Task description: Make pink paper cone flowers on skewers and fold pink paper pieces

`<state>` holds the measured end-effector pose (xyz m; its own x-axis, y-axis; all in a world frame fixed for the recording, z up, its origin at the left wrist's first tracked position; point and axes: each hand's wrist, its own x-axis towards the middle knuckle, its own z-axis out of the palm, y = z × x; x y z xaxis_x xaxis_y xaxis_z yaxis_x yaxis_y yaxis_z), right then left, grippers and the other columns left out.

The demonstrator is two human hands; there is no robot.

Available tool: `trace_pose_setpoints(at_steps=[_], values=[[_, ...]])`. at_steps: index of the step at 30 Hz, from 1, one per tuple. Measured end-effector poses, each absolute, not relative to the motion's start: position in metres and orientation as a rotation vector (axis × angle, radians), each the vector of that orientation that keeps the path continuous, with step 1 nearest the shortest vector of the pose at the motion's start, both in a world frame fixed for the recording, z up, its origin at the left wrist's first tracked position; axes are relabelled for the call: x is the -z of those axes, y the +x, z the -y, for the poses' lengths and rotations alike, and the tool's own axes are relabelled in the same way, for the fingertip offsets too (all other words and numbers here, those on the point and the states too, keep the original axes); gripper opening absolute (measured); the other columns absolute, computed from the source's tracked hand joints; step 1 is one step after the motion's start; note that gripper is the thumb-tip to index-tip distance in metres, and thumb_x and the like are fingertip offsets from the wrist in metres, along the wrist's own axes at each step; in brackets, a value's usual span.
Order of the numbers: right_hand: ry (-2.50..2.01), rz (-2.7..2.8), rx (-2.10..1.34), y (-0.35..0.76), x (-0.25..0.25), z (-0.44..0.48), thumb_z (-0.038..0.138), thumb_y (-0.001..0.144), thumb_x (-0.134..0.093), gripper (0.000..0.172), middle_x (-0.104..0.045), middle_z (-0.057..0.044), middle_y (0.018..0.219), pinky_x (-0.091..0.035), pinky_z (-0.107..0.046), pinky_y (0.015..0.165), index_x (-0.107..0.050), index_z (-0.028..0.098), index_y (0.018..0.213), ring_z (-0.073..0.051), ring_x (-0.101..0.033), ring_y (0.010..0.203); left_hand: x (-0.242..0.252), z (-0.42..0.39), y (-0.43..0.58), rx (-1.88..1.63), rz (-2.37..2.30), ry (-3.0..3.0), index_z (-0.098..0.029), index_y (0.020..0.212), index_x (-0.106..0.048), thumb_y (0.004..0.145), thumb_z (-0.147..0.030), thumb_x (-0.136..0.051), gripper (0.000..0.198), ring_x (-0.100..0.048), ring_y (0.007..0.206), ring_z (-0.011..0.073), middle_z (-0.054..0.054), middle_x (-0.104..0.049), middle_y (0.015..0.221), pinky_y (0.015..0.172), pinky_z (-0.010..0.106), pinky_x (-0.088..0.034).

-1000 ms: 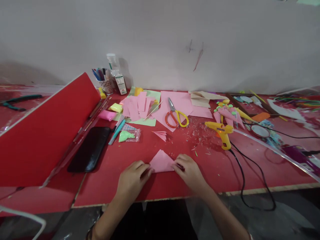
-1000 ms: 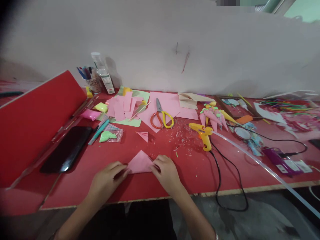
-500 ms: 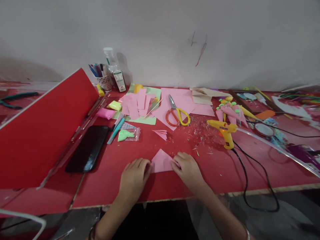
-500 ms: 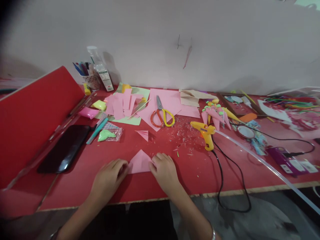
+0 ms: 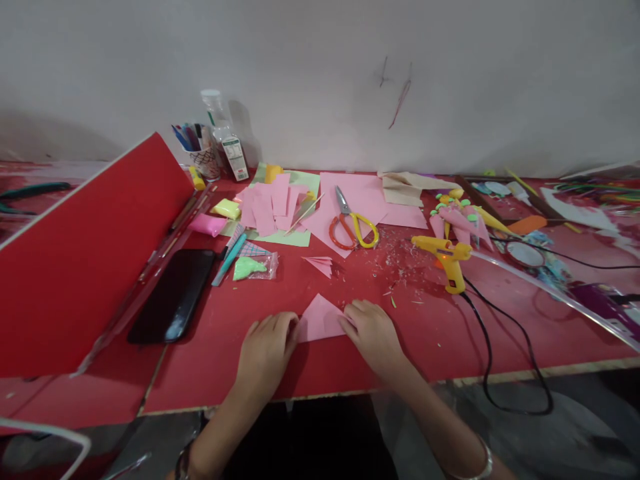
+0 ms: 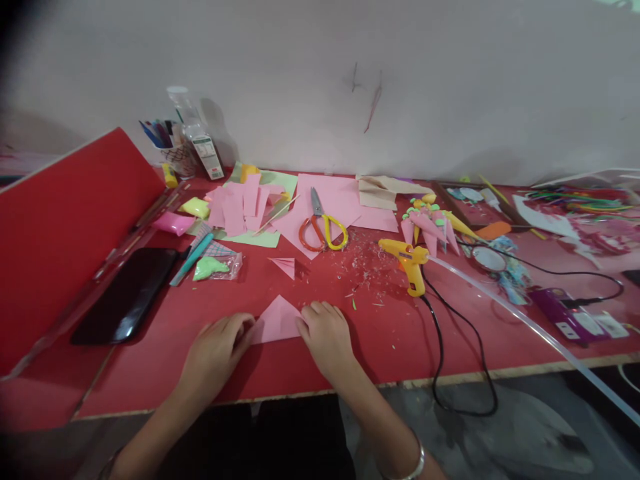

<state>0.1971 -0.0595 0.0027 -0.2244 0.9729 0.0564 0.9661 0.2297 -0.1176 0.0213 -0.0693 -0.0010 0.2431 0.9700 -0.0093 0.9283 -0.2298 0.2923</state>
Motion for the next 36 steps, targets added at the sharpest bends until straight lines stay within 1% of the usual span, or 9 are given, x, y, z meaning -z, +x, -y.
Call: trace_pose_setpoints(at_steps=[3,6,15,18,19,21,23,25,36], values=[[-1.933,2.384,-0.127,0.196,-0.006,0.058,0.025,0.08,-0.048,0.022,-0.06,-0.003,0.064,-0.028,-0.023,0.058,-0.057,0.016,0.062,-0.014,-0.053,0.063,0.002,0.069,0.02,-0.243,-1.773,2.292,-0.018,0.094,-0.057,0.08,-0.016,-0.045,0.019,-0.061,0.078,0.0183,0.004,-0.067,0.089,0.069,0.031,-0.044],[-1.98,2.391,-0.168,0.196,-0.008,0.057,0.027,0.081,-0.046,0.024,-0.061,-0.003,0.064,-0.028,-0.023,0.058,-0.057,0.016,0.062,-0.014,-0.054,0.064,0.002,0.07,0.019,-0.228,-1.752,2.329,-0.019,0.094,-0.058,0.079,-0.014,-0.045,0.021,-0.061,0.082,0.0185,0.005,-0.066,0.093,0.071,0.031,-0.045],[-2.068,2.4,-0.221,0.193,-0.012,0.055,0.03,0.084,-0.042,0.029,-0.063,-0.004,0.068,-0.027,-0.024,0.057,-0.06,0.016,0.066,-0.015,-0.056,0.068,0.006,0.07,0.013,-0.198,-1.699,2.54,-0.02,0.096,-0.059,0.081,-0.015,-0.042,0.023,-0.06,0.077,0.0186,0.005,-0.065,0.087,0.067,0.031,-0.048],[-2.066,2.409,-0.211,0.192,-0.012,0.055,0.03,0.084,-0.041,0.029,-0.064,-0.005,0.069,-0.028,-0.024,0.058,-0.06,0.016,0.067,-0.015,-0.057,0.069,0.008,0.073,0.014,-0.218,-1.541,2.721,-0.022,0.107,-0.055,0.082,-0.011,-0.038,0.033,-0.057,0.088,0.018,0.006,-0.062,0.1,0.074,0.03,-0.045],[-2.062,2.412,-0.206,0.192,-0.012,0.055,0.03,0.084,-0.041,0.029,-0.064,-0.005,0.07,-0.028,-0.024,0.058,-0.061,0.016,0.068,-0.015,-0.058,0.069,0.009,0.074,0.016,-0.237,-1.45,2.771,-0.023,0.111,-0.052,0.083,-0.013,-0.036,0.034,-0.055,0.093,0.0178,0.005,-0.06,0.106,0.079,0.031,-0.043],[-2.046,2.421,-0.194,0.192,-0.012,0.055,0.03,0.084,-0.041,0.029,-0.064,-0.005,0.071,-0.029,-0.025,0.058,-0.061,0.016,0.069,-0.016,-0.058,0.07,0.009,0.078,0.021,-0.274,-1.263,2.834,-0.023,0.119,-0.045,0.086,-0.028,-0.035,0.035,-0.049,0.105,0.0186,0.005,-0.055,0.116,0.089,0.035,-0.037],[-2.039,2.427,-0.186,0.192,-0.013,0.056,0.03,0.084,-0.04,0.03,-0.065,-0.006,0.072,-0.03,-0.025,0.059,-0.061,0.017,0.07,-0.016,-0.059,0.07,0.009,0.081,0.027,-0.3,-1.148,2.867,-0.024,0.125,-0.038,0.083,-0.048,-0.032,0.048,-0.043,0.113,0.0212,0.005,-0.048,0.124,0.093,0.039,-0.032],[-2.04,2.43,-0.187,0.192,-0.013,0.056,0.031,0.085,-0.038,0.031,-0.065,-0.006,0.072,-0.031,-0.025,0.059,-0.062,0.016,0.071,-0.016,-0.059,0.07,0.009,0.083,0.031,-0.299,-1.112,2.885,-0.023,0.128,-0.032,0.08,-0.057,-0.027,0.06,-0.038,0.117,0.0236,0.008,-0.042,0.129,0.094,0.04,-0.03],[-2.085,2.407,-0.152,0.188,-0.014,0.054,0.033,0.084,-0.039,0.032,-0.066,-0.007,0.072,-0.033,-0.024,0.058,-0.063,0.016,0.07,-0.017,-0.06,0.07,0.005,0.081,0.03,-0.186,-1.082,2.784,-0.026,0.131,-0.026,0.076,-0.063,-0.025,0.066,-0.034,0.121,0.0254,0.013,-0.034,0.133,0.094,0.041,-0.03]])
